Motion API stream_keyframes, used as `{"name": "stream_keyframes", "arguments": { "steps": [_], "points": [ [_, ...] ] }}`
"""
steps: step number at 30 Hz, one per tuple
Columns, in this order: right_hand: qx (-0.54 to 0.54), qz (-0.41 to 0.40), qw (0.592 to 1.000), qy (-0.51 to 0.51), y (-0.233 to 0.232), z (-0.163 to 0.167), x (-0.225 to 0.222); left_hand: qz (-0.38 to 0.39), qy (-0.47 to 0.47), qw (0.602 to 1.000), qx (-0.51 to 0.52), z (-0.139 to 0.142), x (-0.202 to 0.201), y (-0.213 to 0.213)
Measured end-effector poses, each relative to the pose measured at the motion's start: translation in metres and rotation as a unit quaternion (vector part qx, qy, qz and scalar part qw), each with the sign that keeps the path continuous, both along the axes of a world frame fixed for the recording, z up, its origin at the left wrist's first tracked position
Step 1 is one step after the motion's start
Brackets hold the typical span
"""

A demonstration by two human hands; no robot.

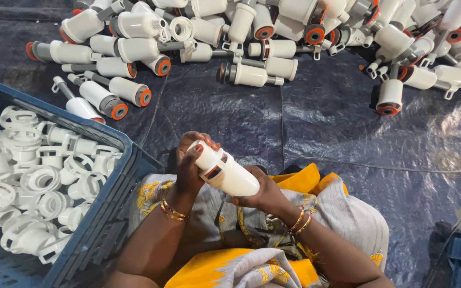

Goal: The person sits on the floor and repeatedly assembles white plastic components with orange rings. They pick up a cylindrical body, attach a ring, and secure a cap, then place the finished unit aside. The process is repeated with multiple identical parts from a nearby pile.

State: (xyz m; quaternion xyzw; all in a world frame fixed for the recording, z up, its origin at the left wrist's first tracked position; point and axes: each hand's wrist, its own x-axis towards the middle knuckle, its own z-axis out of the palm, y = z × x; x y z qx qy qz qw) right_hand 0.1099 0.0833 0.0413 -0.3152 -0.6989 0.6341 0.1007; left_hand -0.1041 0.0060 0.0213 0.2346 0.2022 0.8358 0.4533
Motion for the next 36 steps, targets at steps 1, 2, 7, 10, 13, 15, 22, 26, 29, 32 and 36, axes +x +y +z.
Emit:
{"name": "stream_keyframes", "arguments": {
  "steps": [1, 2, 7, 10, 13, 15, 22, 26, 29, 32, 36],
  "points": [
    [0.002, -0.007, 1.000, 0.007, -0.001, -0.001, 0.001, -0.004, 0.001, 1.000, 0.006, 0.000, -0.001, 0.000],
    [0.011, 0.006, 1.000, 0.013, -0.002, -0.002, 0.001, -0.005, 0.005, 1.000, 0.009, 0.000, -0.003, 0.000],
    [-0.125, 0.037, 0.991, -0.020, 0.003, -0.011, 0.006, -0.015, 0.019, 0.999, 0.027, -0.002, -0.009, 0.000],
    [-0.400, 0.086, 0.909, 0.083, 0.004, -0.015, 0.009, -0.063, 0.007, 0.997, 0.050, -0.005, -0.012, 0.000],
    [-0.472, 0.156, 0.859, 0.121, 0.004, -0.018, 0.011, -0.061, 0.029, 0.997, 0.037, -0.009, -0.014, 0.003],
    [-0.462, 0.144, 0.866, 0.124, 0.003, -0.020, 0.010, -0.065, 0.020, 0.997, 0.043, -0.012, -0.015, 0.005],
    [-0.227, 0.037, 0.973, 0.037, 0.008, -0.015, 0.001, 0.016, -0.012, 0.988, -0.152, -0.025, -0.017, 0.016],
    [0.020, -0.012, 0.996, -0.082, 0.003, -0.014, -0.007, 0.045, -0.010, 0.971, -0.234, -0.030, -0.019, 0.022],
    [0.079, -0.028, 0.995, -0.050, -0.005, -0.026, -0.014, 0.114, 0.022, 0.943, -0.311, -0.032, -0.020, 0.025],
    [0.130, -0.037, 0.991, -0.018, -0.011, -0.042, -0.023, 0.111, 0.077, 0.942, -0.308, -0.034, -0.021, 0.026],
    [0.182, -0.019, 0.981, 0.059, -0.008, -0.052, -0.038, 0.093, 0.111, 0.951, -0.273, -0.024, -0.029, 0.029]
  ]
}}
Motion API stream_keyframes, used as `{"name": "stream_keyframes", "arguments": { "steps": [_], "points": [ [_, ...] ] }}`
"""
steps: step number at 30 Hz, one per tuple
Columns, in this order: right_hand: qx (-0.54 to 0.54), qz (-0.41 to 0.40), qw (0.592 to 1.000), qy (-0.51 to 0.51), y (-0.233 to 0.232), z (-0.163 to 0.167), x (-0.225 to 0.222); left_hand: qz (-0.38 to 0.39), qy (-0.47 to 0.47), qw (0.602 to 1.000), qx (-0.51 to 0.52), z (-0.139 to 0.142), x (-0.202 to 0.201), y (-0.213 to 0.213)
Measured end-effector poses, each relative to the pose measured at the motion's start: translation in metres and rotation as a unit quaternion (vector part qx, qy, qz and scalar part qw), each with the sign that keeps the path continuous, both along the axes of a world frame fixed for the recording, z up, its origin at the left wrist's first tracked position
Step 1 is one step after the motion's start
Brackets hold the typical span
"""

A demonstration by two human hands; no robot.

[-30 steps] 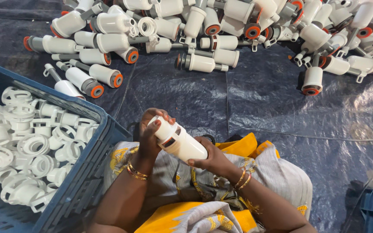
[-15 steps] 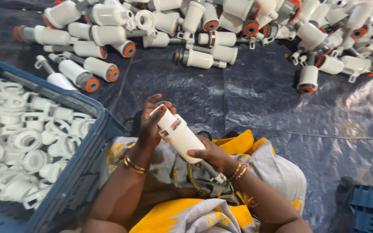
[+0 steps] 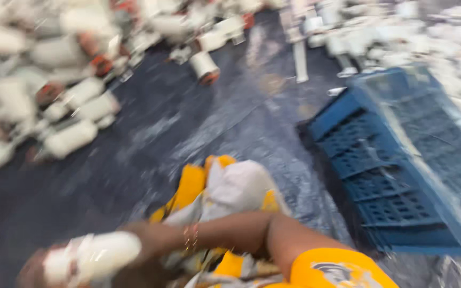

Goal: The person sits on the floor and repeatedly assembles white plastic components with orange rings. They pick up a cylindrical body, attach a ring, and secure a cap, then place the finished unit aside. The process is repeated with multiple identical parts from a nearby pile.

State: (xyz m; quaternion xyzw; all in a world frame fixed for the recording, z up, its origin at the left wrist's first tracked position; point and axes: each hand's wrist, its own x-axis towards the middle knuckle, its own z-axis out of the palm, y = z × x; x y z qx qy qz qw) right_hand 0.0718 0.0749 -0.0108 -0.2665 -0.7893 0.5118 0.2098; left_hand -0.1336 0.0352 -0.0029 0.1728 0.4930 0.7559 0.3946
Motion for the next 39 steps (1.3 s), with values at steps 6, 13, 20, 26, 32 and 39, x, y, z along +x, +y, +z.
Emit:
{"name": "stream_keyframes", "arguments": {
  "steps": [6, 13, 20, 26, 32, 39],
  "points": [
    [-0.269, 0.111, 0.957, 0.002, 0.023, 0.010, 0.014, -0.056, -0.024, 0.996, 0.064, 0.015, 0.014, 0.021],
    [-0.620, 0.115, 0.776, 0.025, 0.006, 0.010, 0.046, -0.129, -0.124, 0.966, 0.187, -0.006, 0.006, -0.010],
    [-0.518, 0.144, 0.843, 0.007, 0.024, 0.044, 0.043, -0.032, -0.163, 0.961, 0.223, -0.005, 0.014, -0.001],
    [-0.129, 0.090, 0.988, -0.011, 0.027, 0.039, 0.024, 0.046, -0.127, 0.979, 0.156, 0.002, 0.021, 0.008],
    [0.140, -0.019, 0.982, -0.125, 0.020, 0.029, 0.019, 0.162, -0.079, 0.982, 0.063, 0.007, 0.029, 0.011],
    [0.275, -0.020, 0.957, -0.088, 0.019, 0.039, 0.032, 0.141, -0.164, 0.967, 0.138, 0.011, 0.035, 0.006]
  ]
}}
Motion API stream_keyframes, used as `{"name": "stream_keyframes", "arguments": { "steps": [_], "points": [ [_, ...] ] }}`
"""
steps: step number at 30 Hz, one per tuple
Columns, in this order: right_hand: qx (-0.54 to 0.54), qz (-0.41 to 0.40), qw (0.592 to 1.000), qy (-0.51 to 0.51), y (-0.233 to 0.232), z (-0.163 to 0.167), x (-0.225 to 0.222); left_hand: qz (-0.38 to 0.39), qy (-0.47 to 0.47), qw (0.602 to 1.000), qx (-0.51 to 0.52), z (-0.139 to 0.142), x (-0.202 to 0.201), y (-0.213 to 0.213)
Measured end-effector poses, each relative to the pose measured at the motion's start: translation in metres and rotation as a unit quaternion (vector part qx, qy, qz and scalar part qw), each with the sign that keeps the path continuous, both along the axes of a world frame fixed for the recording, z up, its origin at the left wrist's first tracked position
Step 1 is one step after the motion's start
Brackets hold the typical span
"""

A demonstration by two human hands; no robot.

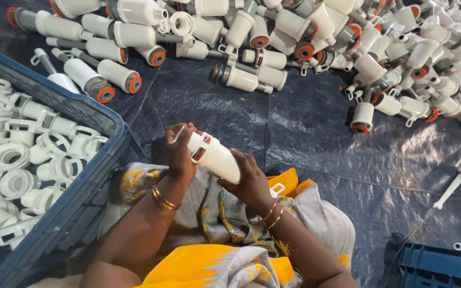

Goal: The person sits on the floor and repeatedly assembles white plastic components with orange rings. They pick up a cylindrical body, attach a ring, and secure a cap, then place the finished unit aside. The process is repeated with multiple identical parts from a nearby pile.

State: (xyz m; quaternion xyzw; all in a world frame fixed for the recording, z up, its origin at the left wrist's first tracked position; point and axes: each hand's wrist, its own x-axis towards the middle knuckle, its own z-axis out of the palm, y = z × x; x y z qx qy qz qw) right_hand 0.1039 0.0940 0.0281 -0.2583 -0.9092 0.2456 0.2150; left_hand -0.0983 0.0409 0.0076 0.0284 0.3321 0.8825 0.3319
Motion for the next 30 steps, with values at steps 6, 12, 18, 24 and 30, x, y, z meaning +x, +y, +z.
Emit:
{"name": "stream_keyframes", "arguments": {
  "steps": [6, 12, 18, 24, 30],
  "points": [
    [-0.074, -0.007, 0.997, 0.014, -0.007, -0.002, 0.001, -0.068, 0.021, 0.990, 0.122, 0.000, 0.000, -0.008],
    [-0.094, 0.017, 0.994, 0.053, -0.009, 0.007, 0.005, -0.108, 0.055, 0.982, 0.146, -0.002, -0.004, -0.012],
    [-0.286, 0.052, 0.945, 0.150, -0.013, 0.008, -0.001, -0.119, 0.081, 0.979, 0.145, -0.002, -0.007, -0.013],
    [-0.232, 0.037, 0.968, 0.091, -0.009, 0.004, 0.008, -0.135, 0.128, 0.972, 0.146, 0.002, -0.008, -0.015],
    [-0.236, 0.013, 0.965, 0.115, -0.008, 0.000, -0.001, -0.071, 0.274, 0.953, 0.110, 0.008, -0.011, -0.016]
  ]
}}
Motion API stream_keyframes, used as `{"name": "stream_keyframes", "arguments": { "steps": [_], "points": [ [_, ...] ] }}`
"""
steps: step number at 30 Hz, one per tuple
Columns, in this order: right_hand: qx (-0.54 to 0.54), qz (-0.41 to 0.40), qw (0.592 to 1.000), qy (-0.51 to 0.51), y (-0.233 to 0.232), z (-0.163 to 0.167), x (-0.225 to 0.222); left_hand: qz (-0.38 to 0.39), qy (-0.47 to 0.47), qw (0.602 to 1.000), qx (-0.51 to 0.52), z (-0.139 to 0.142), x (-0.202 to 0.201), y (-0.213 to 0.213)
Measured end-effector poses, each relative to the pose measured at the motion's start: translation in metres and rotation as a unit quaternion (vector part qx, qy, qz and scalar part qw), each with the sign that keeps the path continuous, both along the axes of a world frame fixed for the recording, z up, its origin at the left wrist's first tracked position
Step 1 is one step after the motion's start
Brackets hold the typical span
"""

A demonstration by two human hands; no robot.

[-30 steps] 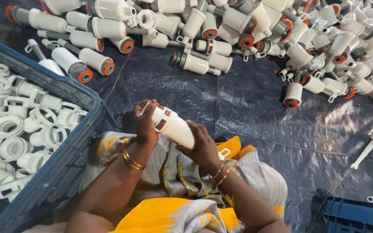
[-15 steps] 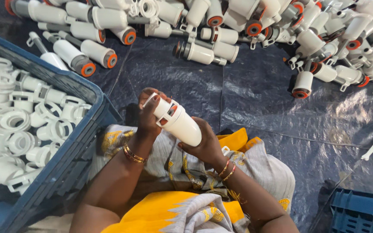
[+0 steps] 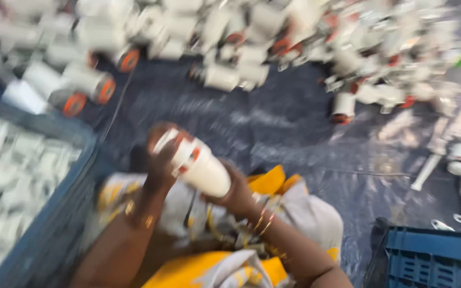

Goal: The person sits on the floor and repeatedly assembles white plastic components with orange rings. They pick up a cylindrical body, attach a ring, and secure a cap, then place the finished unit aside. The process is repeated with multiple identical parts from a nearby pile.

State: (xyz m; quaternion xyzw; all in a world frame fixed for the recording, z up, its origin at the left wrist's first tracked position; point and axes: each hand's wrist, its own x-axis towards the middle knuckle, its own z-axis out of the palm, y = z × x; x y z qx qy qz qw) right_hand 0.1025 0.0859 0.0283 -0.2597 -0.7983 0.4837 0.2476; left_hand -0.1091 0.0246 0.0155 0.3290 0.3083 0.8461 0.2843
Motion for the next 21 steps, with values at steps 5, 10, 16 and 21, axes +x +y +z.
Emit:
{"name": "stream_keyframes", "arguments": {
  "steps": [5, 10, 16, 21],
  "points": [
    [-0.092, 0.018, 0.995, -0.014, -0.008, 0.005, 0.002, -0.072, -0.050, 0.993, -0.080, 0.005, -0.002, -0.004],
    [-0.106, 0.059, 0.993, -0.007, -0.011, 0.007, 0.005, -0.103, -0.073, 0.989, -0.073, 0.009, -0.003, -0.009],
    [-0.273, 0.084, 0.955, -0.079, 0.010, -0.021, 0.017, -0.117, -0.083, 0.990, -0.006, 0.014, -0.002, -0.014],
    [-0.332, 0.119, 0.931, -0.094, 0.014, -0.040, 0.023, -0.168, -0.098, 0.981, -0.016, 0.018, -0.002, -0.015]
  ]
}}
